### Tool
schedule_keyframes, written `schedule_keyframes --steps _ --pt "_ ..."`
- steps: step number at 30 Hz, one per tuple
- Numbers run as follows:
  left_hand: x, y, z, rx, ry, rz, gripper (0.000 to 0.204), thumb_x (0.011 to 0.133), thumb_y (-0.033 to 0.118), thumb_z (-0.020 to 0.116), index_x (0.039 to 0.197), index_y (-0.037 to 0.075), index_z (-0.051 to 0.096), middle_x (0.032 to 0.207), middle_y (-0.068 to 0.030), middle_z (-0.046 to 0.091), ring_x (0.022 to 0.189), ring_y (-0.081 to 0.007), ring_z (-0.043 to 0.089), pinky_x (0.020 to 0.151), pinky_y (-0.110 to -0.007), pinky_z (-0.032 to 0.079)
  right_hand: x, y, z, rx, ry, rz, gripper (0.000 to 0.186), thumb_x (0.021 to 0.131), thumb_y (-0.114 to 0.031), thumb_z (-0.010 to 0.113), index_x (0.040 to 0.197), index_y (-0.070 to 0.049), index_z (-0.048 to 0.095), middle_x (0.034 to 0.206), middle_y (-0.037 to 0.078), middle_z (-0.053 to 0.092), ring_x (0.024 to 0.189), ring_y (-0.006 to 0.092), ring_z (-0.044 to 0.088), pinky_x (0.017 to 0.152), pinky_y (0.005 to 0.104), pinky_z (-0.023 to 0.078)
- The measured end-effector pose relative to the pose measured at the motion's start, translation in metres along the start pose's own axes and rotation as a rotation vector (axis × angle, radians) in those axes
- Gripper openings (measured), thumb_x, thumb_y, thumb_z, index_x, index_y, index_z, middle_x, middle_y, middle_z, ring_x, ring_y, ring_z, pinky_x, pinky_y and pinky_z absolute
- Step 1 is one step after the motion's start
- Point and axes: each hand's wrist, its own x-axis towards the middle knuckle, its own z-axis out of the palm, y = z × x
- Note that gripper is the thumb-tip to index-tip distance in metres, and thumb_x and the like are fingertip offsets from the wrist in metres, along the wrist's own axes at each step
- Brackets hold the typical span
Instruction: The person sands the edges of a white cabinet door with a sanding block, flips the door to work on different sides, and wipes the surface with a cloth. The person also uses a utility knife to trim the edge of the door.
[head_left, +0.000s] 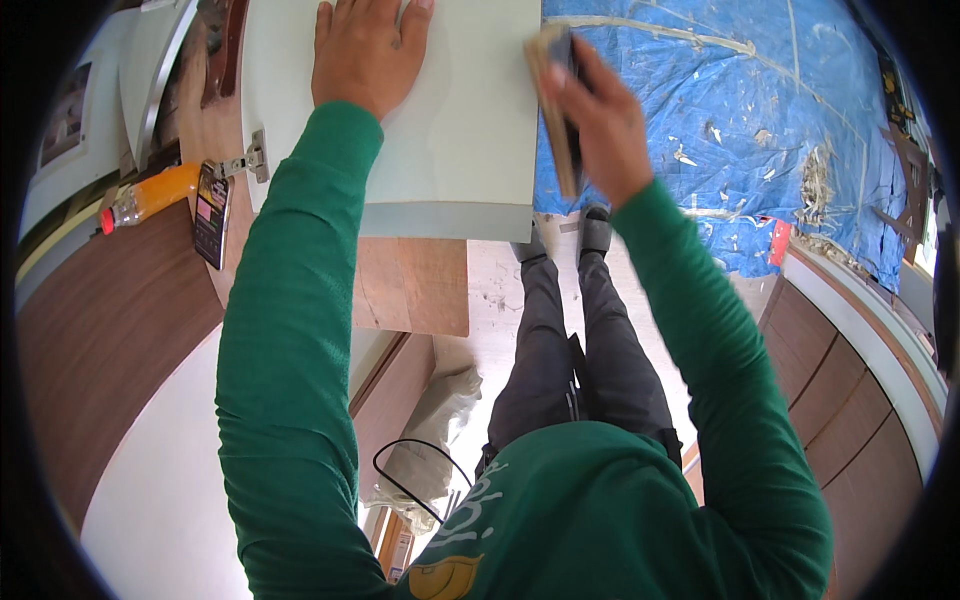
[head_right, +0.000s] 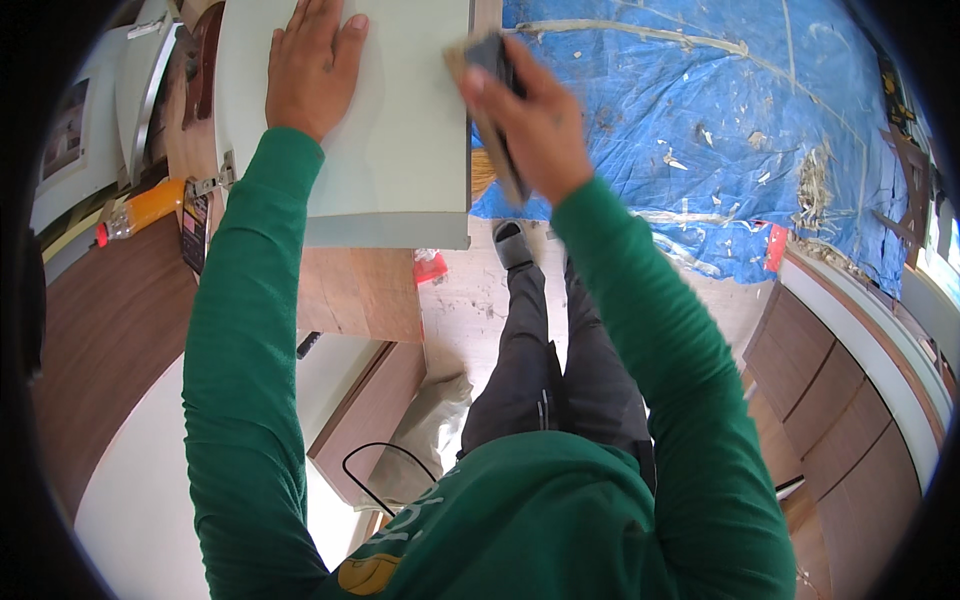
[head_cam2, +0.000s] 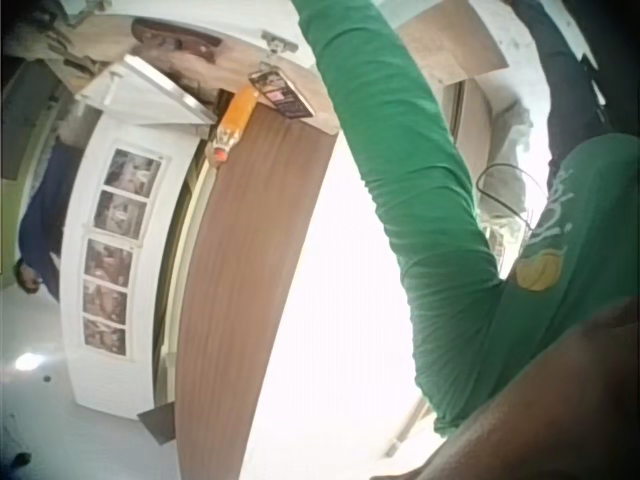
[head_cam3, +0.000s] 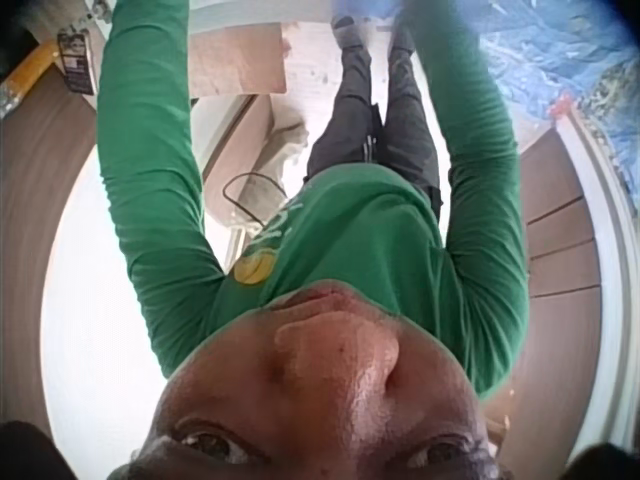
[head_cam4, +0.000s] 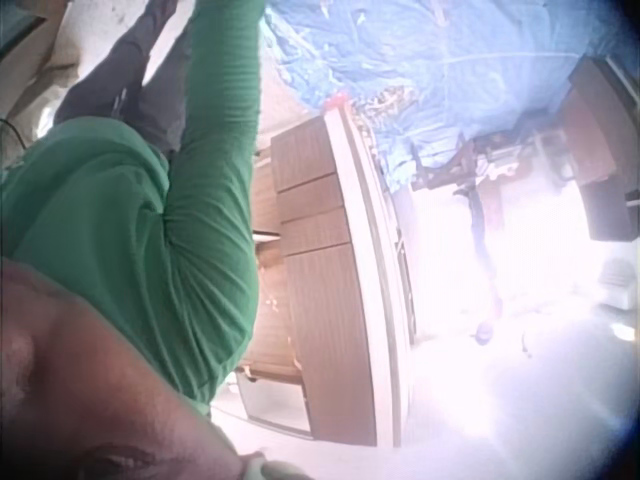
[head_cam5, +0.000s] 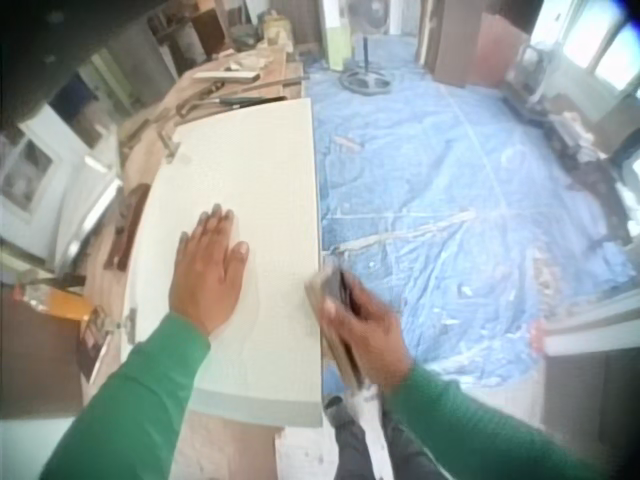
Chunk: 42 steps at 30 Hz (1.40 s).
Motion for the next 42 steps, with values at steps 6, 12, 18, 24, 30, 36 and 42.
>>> schedule_keyframes --steps 6,12,18,24,30,36,42 --pt "-0.002 0.0 -0.001 0.013 -0.022 -0.025 0.056 0.108 0.032 0.042 0.153 -0.001 0.044 0.16 -0.0221 0.043 0.151 -0.037 0.035 0.126 -0.052 0.021 -0.095 0.03 0.003 0.023 -0.035 0.081 0.083 0.092 -0.023 0.081 0.154 0.01 0.037 0.152 0.019 0.05 0.141 0.0243 0.048 0.117 0.0377 0.039" --pt "0.003 0.005 -0.004 -0.01 -0.011 -0.02 0.056 0.108 0.033 0.042 0.153 -0.001 0.043 0.16 -0.022 0.042 0.152 -0.0361 0.035 0.127 -0.051 0.021 0.064 -0.021 -0.004 0.056 -0.007 -0.025 0.055 0.098 -0.031 0.072 0.137 0.004 0.06 0.109 0.006 0.07 0.095 0.0103 0.061 0.085 0.0272 0.052" --pt "0.0 0.001 -0.003 0.004 -0.046 -0.045 0.059 0.108 0.035 0.042 0.155 0.0 0.04 0.163 -0.0211 0.038 0.153 -0.0354 0.032 0.128 -0.051 0.018 -0.042 0.008 0.009 -0.035 0.086 0.053 0.07 0.09 -0.026 0.082 0.145 0.007 0.052 0.127 0.01 0.065 0.114 0.0168 0.063 0.099 0.0309 0.051" --pt "-0.002 0.002 -0.005 0.015 -0.051 -0.048 0.06 0.108 0.036 0.041 0.156 0.0 0.039 0.164 -0.0205 0.037 0.154 -0.0349 0.031 0.128 -0.051 0.018 -0.015 -0.007 0.007 -0.467 0.108 -0.175 0.065 0.086 -0.031 0.085 0.133 0.006 0.061 0.112 0.017 0.069 0.099 0.0214 0.066 0.088 0.0348 0.053" --pt "0.004 0.004 -0.006 -0.009 -0.056 -0.04 0.061 0.108 0.037 0.042 0.156 0.0 0.039 0.164 -0.0197 0.036 0.154 -0.0345 0.031 0.128 -0.051 0.018 0.087 -0.091 0.016 -0.606 -0.066 -0.177 0.05 0.096 -0.034 0.073 0.127 0.004 0.066 0.108 0.01 0.072 0.092 0.0143 0.065 0.083 0.0299 0.053" --pt "0.0 0.001 -0.004 -0.018 -0.055 -0.059 0.061 0.107 0.038 0.043 0.155 0.0 0.04 0.164 -0.0197 0.037 0.154 -0.0341 0.031 0.128 -0.052 0.018 -0.068 -0.037 0.0 -0.852 -0.172 -0.328 0.07 0.085 -0.028 0.085 0.142 0.001 0.056 0.106 0.021 0.064 0.097 0.0368 0.068 0.086 0.0421 0.056" --pt "-0.002 -0.001 -0.008 -0.041 -0.049 -0.051 0.061 0.107 0.038 0.044 0.155 -0.001 0.041 0.163 -0.0207 0.038 0.153 -0.0352 0.032 0.127 -0.053 0.019 0.089 -0.062 0.004 -0.682 -0.132 -0.195 0.05 0.092 -0.032 0.079 0.13 -0.001 0.067 0.097 0.007 0.068 0.089 0.0134 0.062 0.081 0.0299 0.053"
